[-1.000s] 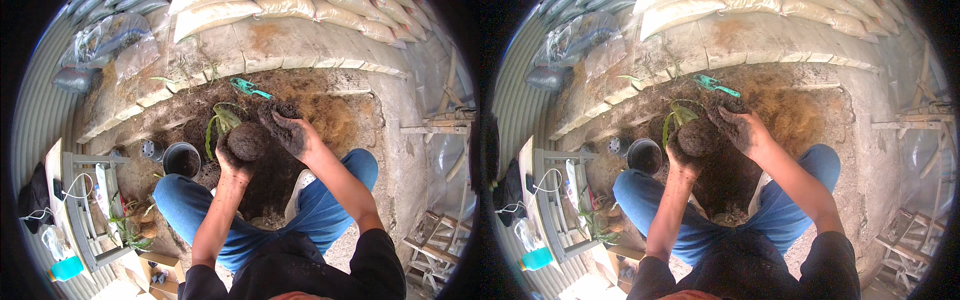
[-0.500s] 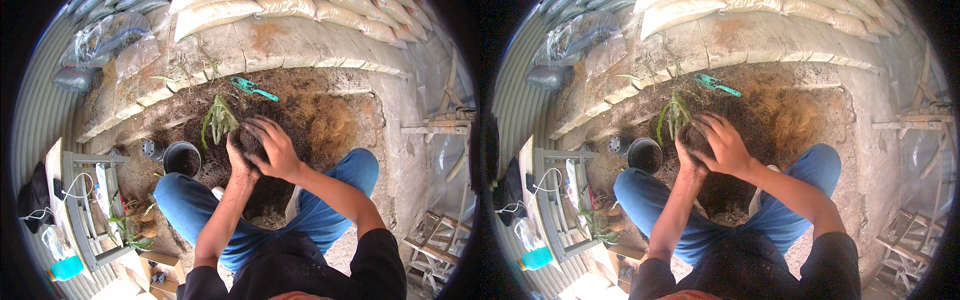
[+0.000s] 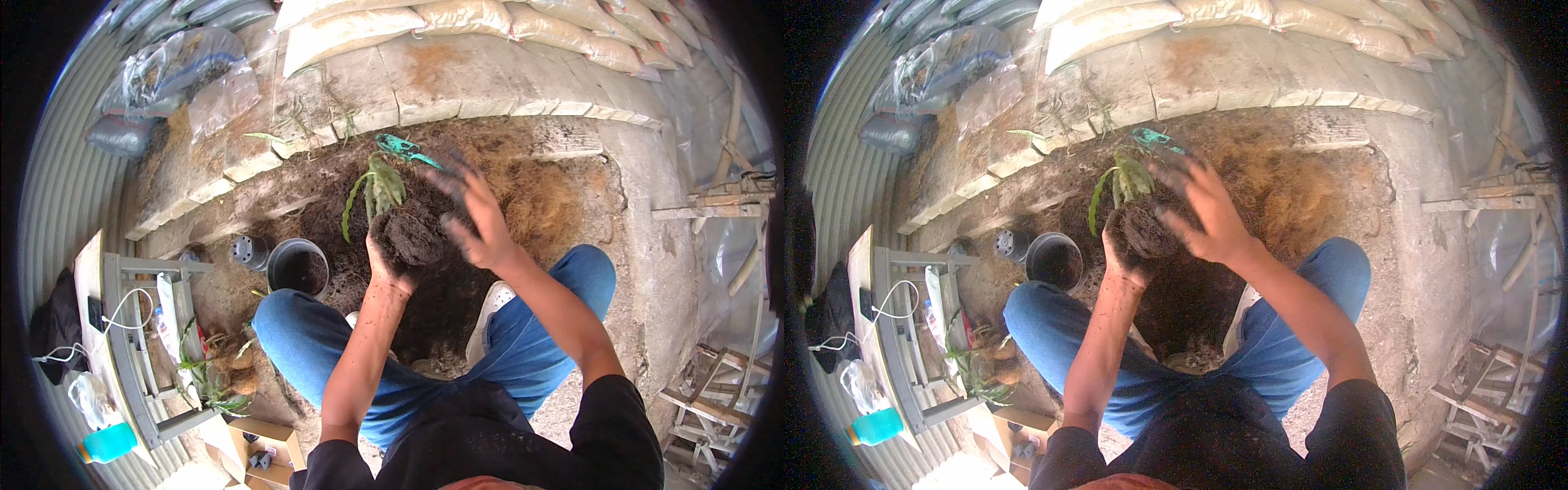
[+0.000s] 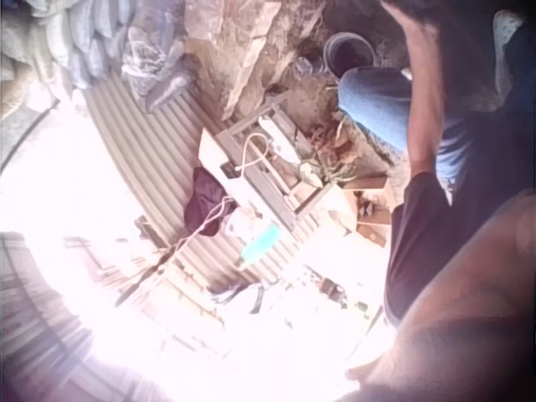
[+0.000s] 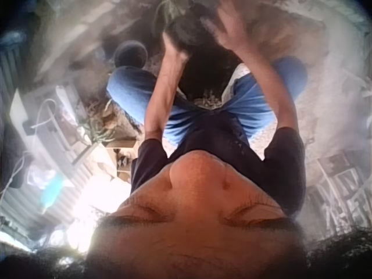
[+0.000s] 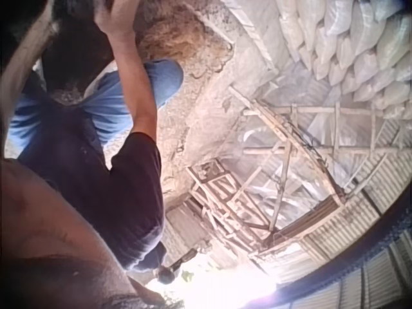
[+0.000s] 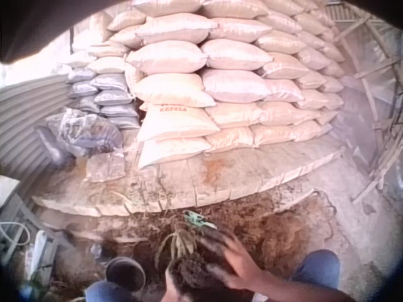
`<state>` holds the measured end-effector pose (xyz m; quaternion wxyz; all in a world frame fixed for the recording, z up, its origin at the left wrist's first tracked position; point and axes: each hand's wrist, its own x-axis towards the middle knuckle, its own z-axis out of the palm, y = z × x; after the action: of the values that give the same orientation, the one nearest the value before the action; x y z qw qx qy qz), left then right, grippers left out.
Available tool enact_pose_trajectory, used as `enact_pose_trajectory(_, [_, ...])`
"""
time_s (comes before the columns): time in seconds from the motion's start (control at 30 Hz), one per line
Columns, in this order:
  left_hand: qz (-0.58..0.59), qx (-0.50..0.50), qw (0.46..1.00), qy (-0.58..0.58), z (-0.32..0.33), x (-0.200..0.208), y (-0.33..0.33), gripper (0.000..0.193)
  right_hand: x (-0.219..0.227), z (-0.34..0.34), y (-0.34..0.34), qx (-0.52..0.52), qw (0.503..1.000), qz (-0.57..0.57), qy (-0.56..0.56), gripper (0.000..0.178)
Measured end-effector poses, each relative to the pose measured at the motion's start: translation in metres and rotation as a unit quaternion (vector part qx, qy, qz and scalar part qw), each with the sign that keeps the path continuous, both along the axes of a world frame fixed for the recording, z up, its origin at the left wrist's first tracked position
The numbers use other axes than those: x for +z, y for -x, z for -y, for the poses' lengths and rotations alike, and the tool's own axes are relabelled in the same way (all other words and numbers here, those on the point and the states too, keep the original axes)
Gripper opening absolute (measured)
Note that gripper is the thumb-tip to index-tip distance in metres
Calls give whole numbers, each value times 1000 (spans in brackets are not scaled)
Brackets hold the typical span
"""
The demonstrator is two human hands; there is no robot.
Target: The person sits on the ground and packs soil around the root ball of a small plant using both hands. They repeatedly scoop soil from a pile and press it firmly around the roots to form a compact ball, occasionally rotating the plant to ensure even coverage.
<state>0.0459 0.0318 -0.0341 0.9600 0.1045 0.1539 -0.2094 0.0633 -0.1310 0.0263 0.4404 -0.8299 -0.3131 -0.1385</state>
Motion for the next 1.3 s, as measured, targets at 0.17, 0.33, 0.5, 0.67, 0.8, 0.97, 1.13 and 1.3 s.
enact_pose_trajectory(0.17, [14, -20, 1000, 3, 8, -26, 1, 39, -46, -15, 12, 45, 999, 1, -23, 43])
enact_pose_trajectory(0.33, [-29, -13, 997, -65, 2, -3, 4, 44, -30, -15, 8, 43, 988, 49, 136, 59])
enact_pose_trajectory(0.5, [-4, -15, 1000, 1, -4, -7, 2, 46, 2, -10, -2, 51, 998, -8, 18, 53])
enact_pose_trajectory(0.67, [11, -8, 1000, -6, 10, -15, 3, 42, -42, -9, 3, 51, 992, -55, 104, 47])
enact_pose_trajectory(0.8, [-10, -19, 1000, -18, 3, -3, 5, 43, -25, -13, 0, 44, 994, -64, 72, 49])
enact_pose_trajectory(0.97, [-32, -13, 999, -3, 2, -5, 4, 41, -4, 0, -6, 12, 977, -34, -209, 43])
enact_pose_trajectory(1.13, [-50, -7, 997, 50, 10, -1, 11, 37, -35, -16, 10, 35, 998, -4, -60, 27])
enact_pose_trajectory(1.3, [-39, 15, 999, 18, 1, -3, 6, 35, -19, -15, 5, 19, 998, -7, -60, 38])
